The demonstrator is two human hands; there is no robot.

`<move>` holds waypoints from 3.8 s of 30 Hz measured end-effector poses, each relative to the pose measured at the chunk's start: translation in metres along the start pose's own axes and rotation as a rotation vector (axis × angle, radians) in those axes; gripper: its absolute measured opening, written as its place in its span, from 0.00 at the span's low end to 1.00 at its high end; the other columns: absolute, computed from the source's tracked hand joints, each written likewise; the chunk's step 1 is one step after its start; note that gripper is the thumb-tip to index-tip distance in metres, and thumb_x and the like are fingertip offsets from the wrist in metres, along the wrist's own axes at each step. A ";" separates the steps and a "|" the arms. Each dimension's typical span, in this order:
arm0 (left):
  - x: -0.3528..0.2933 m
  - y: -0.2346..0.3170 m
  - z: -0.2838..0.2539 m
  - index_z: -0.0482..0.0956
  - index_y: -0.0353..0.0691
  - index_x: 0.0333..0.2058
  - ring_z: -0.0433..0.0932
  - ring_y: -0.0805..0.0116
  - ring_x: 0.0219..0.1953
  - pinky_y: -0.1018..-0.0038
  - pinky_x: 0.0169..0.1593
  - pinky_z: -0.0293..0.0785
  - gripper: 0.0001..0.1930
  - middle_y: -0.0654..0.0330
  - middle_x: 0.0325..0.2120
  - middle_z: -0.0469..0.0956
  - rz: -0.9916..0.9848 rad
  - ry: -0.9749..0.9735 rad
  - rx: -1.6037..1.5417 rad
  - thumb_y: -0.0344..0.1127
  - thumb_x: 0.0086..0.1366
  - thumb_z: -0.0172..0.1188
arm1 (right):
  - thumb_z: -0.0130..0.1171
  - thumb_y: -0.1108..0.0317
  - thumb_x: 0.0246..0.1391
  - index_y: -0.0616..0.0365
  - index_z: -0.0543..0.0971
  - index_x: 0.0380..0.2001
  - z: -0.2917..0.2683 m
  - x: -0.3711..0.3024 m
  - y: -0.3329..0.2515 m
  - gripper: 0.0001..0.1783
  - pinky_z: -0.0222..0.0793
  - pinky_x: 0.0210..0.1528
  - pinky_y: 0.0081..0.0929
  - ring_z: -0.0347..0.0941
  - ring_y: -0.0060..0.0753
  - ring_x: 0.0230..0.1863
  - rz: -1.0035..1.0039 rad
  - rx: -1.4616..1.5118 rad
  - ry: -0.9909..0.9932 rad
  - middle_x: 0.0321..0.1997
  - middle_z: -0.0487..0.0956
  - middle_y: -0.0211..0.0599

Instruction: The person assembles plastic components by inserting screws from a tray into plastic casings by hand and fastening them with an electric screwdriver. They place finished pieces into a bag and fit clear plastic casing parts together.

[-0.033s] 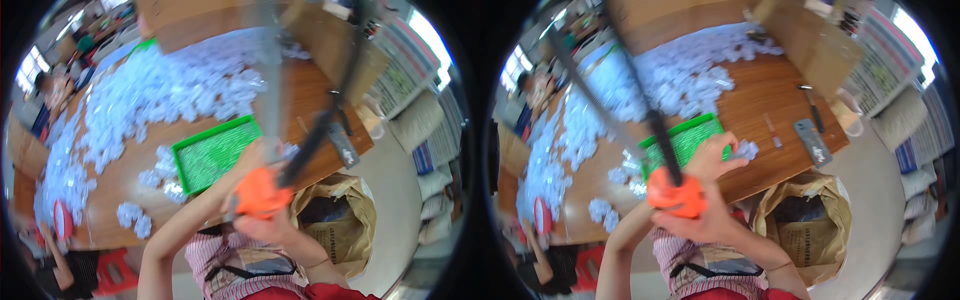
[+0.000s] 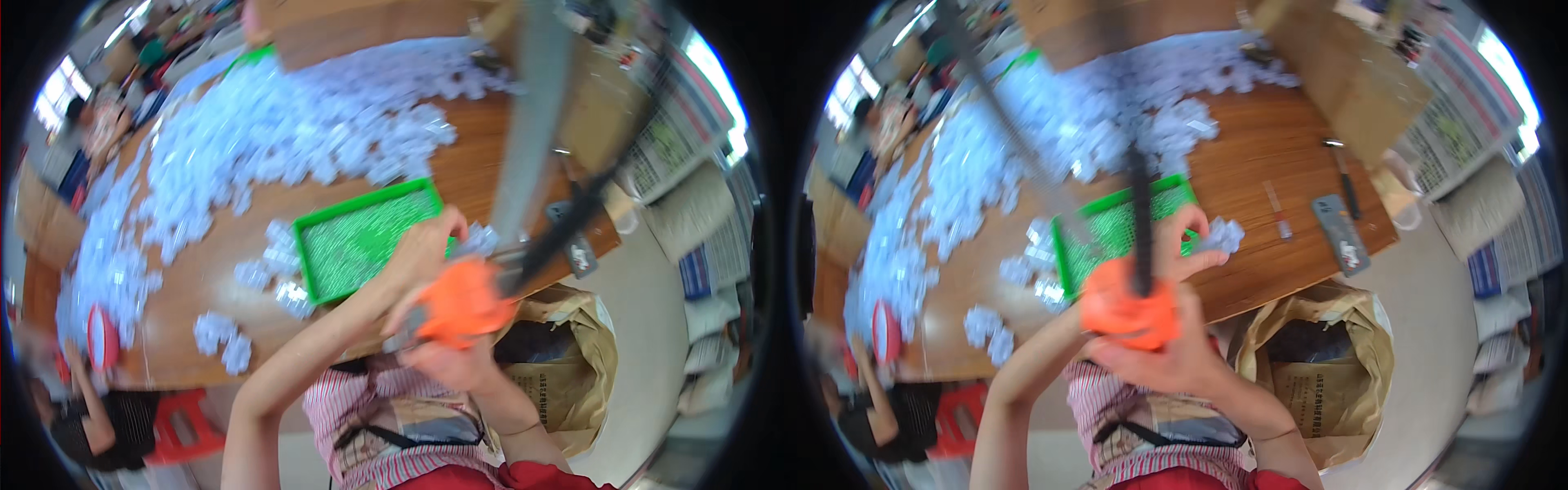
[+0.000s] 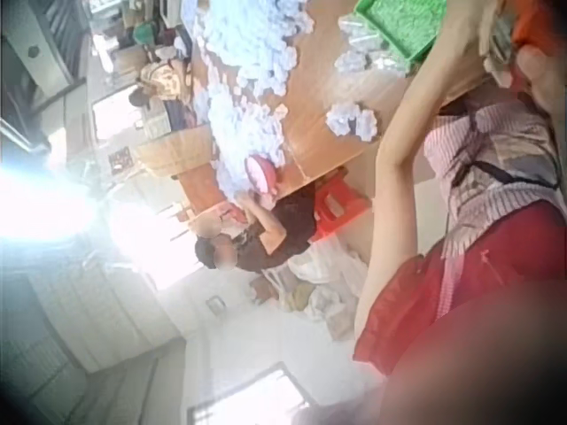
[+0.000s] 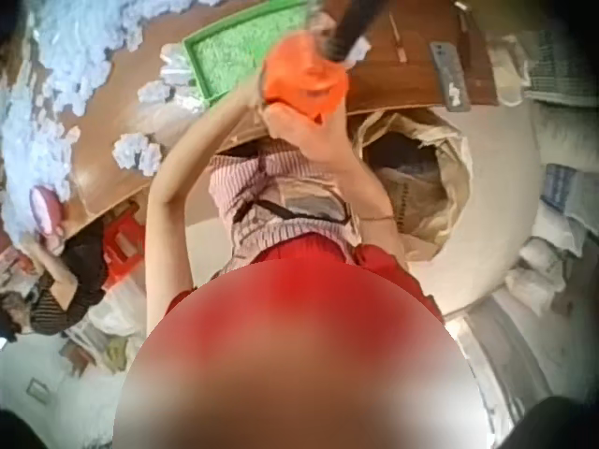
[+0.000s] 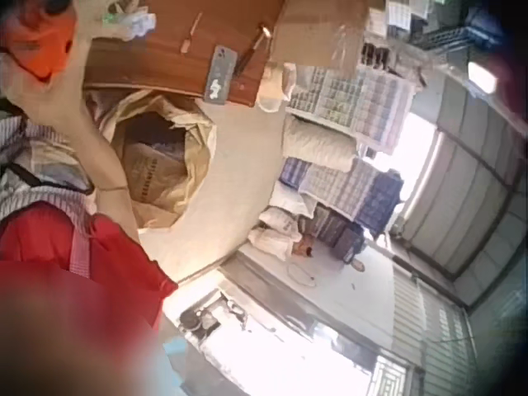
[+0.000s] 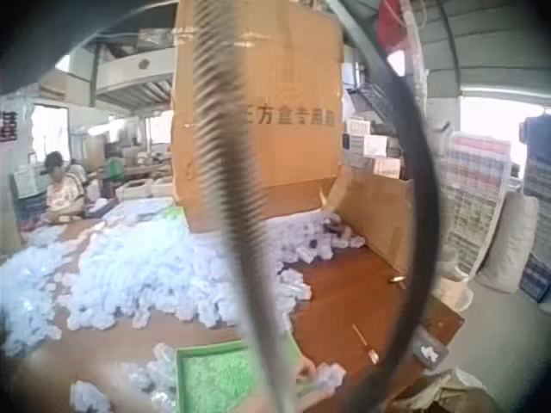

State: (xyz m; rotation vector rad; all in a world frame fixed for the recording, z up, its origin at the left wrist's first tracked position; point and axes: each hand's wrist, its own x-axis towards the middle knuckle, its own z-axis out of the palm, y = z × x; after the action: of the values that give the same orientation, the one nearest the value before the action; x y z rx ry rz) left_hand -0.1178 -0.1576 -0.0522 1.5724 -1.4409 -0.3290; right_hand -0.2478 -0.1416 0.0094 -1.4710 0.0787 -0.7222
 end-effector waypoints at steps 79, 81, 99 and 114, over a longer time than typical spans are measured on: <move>-0.243 0.031 -0.008 0.64 0.31 0.41 0.75 0.76 0.38 0.79 0.43 0.73 0.16 0.57 0.36 0.75 -0.950 0.810 -1.226 0.31 0.62 0.60 | 0.66 0.31 0.34 0.66 0.72 0.33 0.071 0.011 0.082 0.43 0.68 0.24 0.28 0.69 0.31 0.22 0.063 0.342 -0.590 0.20 0.72 0.36; -0.241 0.030 -0.012 0.64 0.31 0.40 0.75 0.76 0.37 0.80 0.41 0.73 0.15 0.57 0.35 0.75 -0.913 0.797 -1.210 0.31 0.62 0.60 | 0.67 0.37 0.38 0.65 0.73 0.31 0.078 0.012 0.074 0.37 0.67 0.25 0.28 0.68 0.31 0.21 0.095 0.292 -0.570 0.19 0.71 0.36; -0.241 0.035 -0.010 0.69 0.37 0.44 0.76 0.74 0.40 0.75 0.47 0.75 0.13 0.61 0.39 0.76 -1.026 0.884 -1.298 0.32 0.63 0.58 | 0.60 0.29 0.36 0.66 0.73 0.32 0.065 0.006 0.057 0.43 0.67 0.26 0.27 0.68 0.28 0.21 0.144 0.418 -0.377 0.19 0.72 0.36; -0.239 0.028 -0.008 0.69 0.36 0.42 0.77 0.75 0.38 0.75 0.46 0.76 0.12 0.59 0.38 0.77 -0.990 0.906 -1.280 0.31 0.62 0.58 | 0.66 0.40 0.40 0.64 0.73 0.30 0.065 0.015 0.077 0.34 0.68 0.21 0.30 0.69 0.31 0.19 0.065 0.324 -0.612 0.18 0.72 0.35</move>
State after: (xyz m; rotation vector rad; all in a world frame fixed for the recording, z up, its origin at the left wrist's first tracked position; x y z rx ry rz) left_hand -0.1946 0.0612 -0.1181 0.9154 0.3839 -0.7614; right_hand -0.1755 -0.0972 -0.0469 -1.3109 -0.4378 -0.1952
